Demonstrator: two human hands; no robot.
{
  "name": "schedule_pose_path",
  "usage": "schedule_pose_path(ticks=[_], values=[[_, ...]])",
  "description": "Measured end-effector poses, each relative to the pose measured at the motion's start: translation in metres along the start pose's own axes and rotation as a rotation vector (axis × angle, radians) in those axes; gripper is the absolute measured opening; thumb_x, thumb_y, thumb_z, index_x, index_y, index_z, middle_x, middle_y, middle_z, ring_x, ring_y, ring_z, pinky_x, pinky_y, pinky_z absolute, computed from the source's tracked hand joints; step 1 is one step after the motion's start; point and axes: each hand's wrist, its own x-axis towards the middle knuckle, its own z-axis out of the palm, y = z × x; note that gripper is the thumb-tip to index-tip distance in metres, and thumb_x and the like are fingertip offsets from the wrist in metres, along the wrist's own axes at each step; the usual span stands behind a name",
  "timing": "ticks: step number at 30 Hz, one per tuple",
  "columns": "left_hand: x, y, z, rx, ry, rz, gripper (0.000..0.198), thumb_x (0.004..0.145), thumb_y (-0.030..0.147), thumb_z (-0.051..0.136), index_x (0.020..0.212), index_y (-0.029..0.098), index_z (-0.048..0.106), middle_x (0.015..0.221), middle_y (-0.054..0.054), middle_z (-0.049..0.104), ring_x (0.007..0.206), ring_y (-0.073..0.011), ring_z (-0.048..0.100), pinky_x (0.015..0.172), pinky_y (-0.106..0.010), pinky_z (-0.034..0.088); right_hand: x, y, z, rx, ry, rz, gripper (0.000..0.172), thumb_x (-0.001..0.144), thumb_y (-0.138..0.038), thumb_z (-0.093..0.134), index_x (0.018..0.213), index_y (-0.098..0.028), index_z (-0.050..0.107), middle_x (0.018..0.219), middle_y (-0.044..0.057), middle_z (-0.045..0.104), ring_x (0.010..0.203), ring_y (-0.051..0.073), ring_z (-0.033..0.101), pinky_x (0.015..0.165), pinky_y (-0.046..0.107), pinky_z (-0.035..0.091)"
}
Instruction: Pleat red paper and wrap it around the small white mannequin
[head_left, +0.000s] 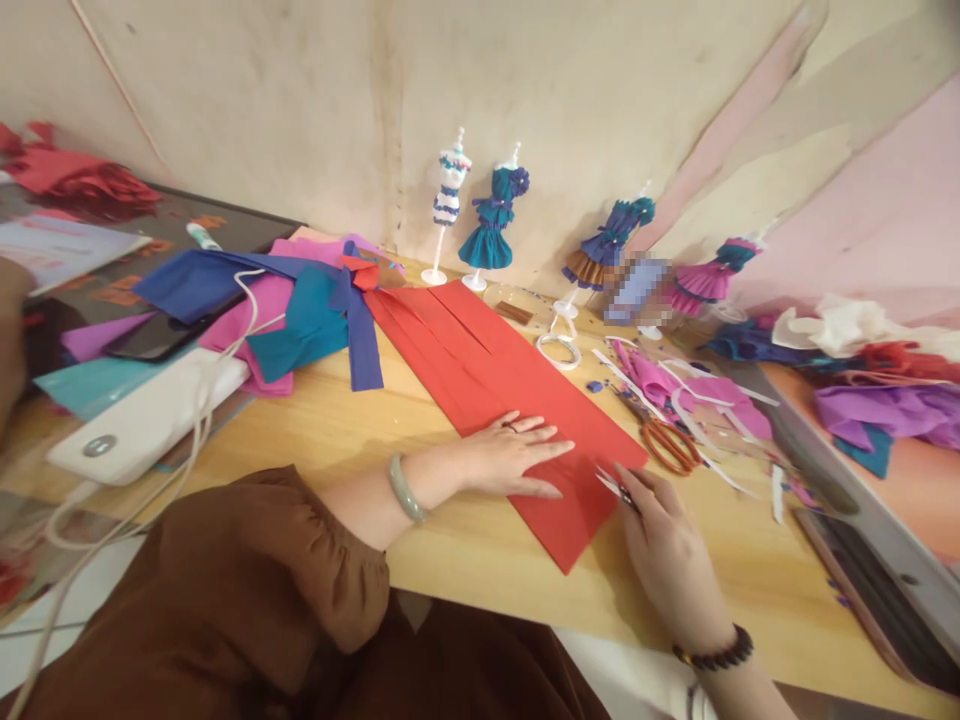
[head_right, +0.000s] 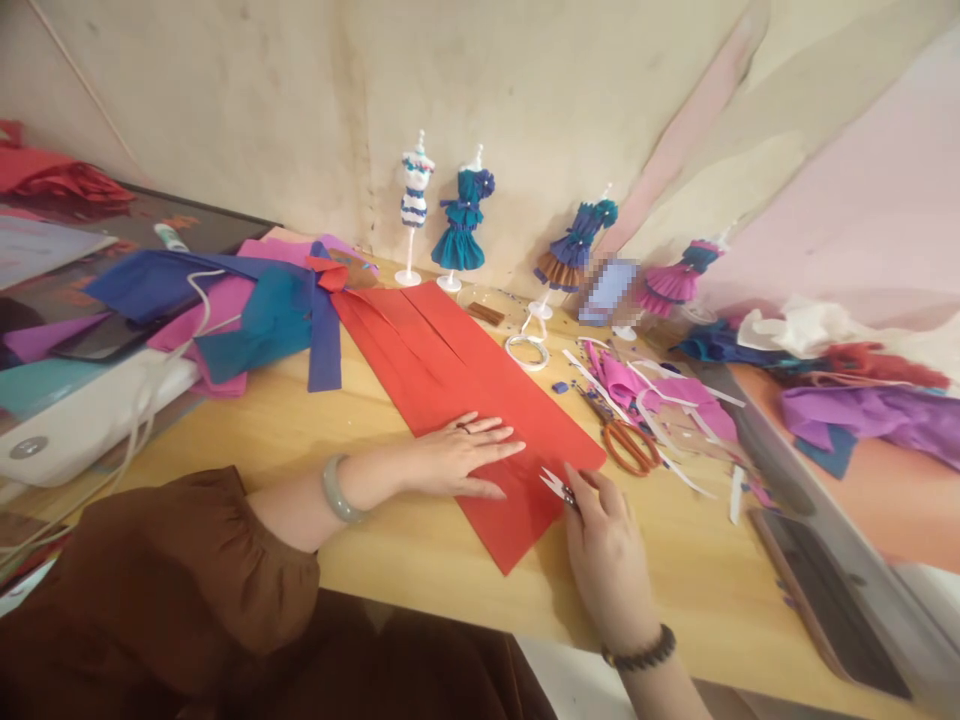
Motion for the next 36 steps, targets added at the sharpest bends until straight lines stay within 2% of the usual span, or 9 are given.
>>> schedule_pose_path(ticks=[3,7,13,16,21,25,30,34,36], values=[[0.000,0.004,-0.004,-0.105,0.013,0.009,0.079,0.093,0.067,0.031,0.154,0.020,0.021,0.161,-0.007,0.020,0.151,-0.0228,0.009,0.122,-0.043,0.010,0.014,0.016,0.015,-0.042,-0.031,-0.091,0.039,0.096,-0.025,0.038,0.128,-0.015,0.058,0.116,0.017,0.060,0.106,0.030,0.059,0.091,0.047,0.051],[-0.002,0.000,-0.011,-0.140,0.150,-0.009,0.072,0.095,0.062,0.034,0.153,0.019,0.027,0.159,-0.004,0.030,0.149,-0.0185,0.017,0.122,-0.034,0.017,0.026,0.041,0.029,-0.109,-0.070,-0.166,0.036,0.092,-0.020,0.040,0.121,-0.014,0.062,0.115,0.017,0.062,0.105,0.030,0.058,0.093,0.049,0.048],[-0.005,-0.013,-0.022,0.082,0.367,-0.281,0.054,0.099,0.043,0.041,0.144,0.013,0.043,0.147,-0.009,0.048,0.139,-0.0246,0.037,0.116,-0.039,0.029,0.036,0.081,0.038,-0.151,-0.067,-0.165,0.034,0.091,-0.022,0.040,0.114,-0.015,0.065,0.114,0.016,0.066,0.107,0.031,0.060,0.092,0.048,0.048],[-0.005,-0.013,-0.020,0.188,0.374,-0.372,0.047,0.097,0.039,0.046,0.136,0.014,0.051,0.137,-0.011,0.057,0.127,-0.0288,0.048,0.107,-0.043,0.038,0.041,0.094,0.037,-0.154,-0.101,-0.167,0.035,0.091,-0.022,0.038,0.114,-0.016,0.064,0.115,0.015,0.066,0.111,0.032,0.060,0.095,0.052,0.045],[-0.001,-0.002,-0.009,0.349,0.342,-0.333,0.035,0.094,0.040,0.052,0.115,0.015,0.064,0.112,-0.012,0.067,0.106,-0.0280,0.060,0.089,-0.041,0.047,0.050,0.105,0.031,-0.079,-0.138,-0.155,0.037,0.093,-0.029,0.035,0.110,-0.016,0.066,0.114,0.014,0.068,0.111,0.033,0.061,0.096,0.054,0.047],[-0.002,0.000,-0.012,0.378,0.355,-0.346,0.033,0.093,0.040,0.055,0.109,0.014,0.065,0.106,-0.012,0.067,0.101,-0.0271,0.060,0.083,-0.038,0.048,0.052,0.100,0.022,0.087,-0.064,-0.078,0.038,0.095,-0.039,0.038,0.111,-0.018,0.065,0.117,0.014,0.068,0.115,0.032,0.061,0.100,0.051,0.047],[-0.005,-0.014,-0.026,0.378,0.397,-0.340,0.029,0.091,0.037,0.058,0.107,0.014,0.066,0.104,-0.011,0.066,0.103,-0.0270,0.057,0.086,-0.037,0.047,0.040,0.071,-0.001,0.175,0.062,0.109,0.038,0.096,-0.044,0.040,0.114,-0.019,0.063,0.119,0.013,0.067,0.116,0.030,0.061,0.100,0.048,0.047],[-0.004,-0.024,-0.027,0.343,0.355,-0.077,0.028,0.091,0.036,0.059,0.107,0.015,0.067,0.107,-0.010,0.067,0.102,-0.0248,0.055,0.088,-0.036,0.047,0.019,0.045,-0.017,0.169,-0.035,0.253,0.038,0.095,-0.049,0.042,0.109,-0.021,0.063,0.097,0.010,0.074,0.085,0.025,0.071,0.074,0.035,0.057],[-0.003,-0.024,-0.023,0.308,0.337,0.070,0.029,0.094,0.036,0.055,0.109,0.015,0.067,0.110,-0.009,0.068,0.104,-0.0233,0.055,0.090,-0.034,0.046,0.006,0.035,-0.024,0.182,-0.090,0.309,0.037,0.092,-0.052,0.046,0.107,-0.022,0.061,0.085,0.006,0.074,0.067,0.021,0.071,0.059,0.028,0.056]])
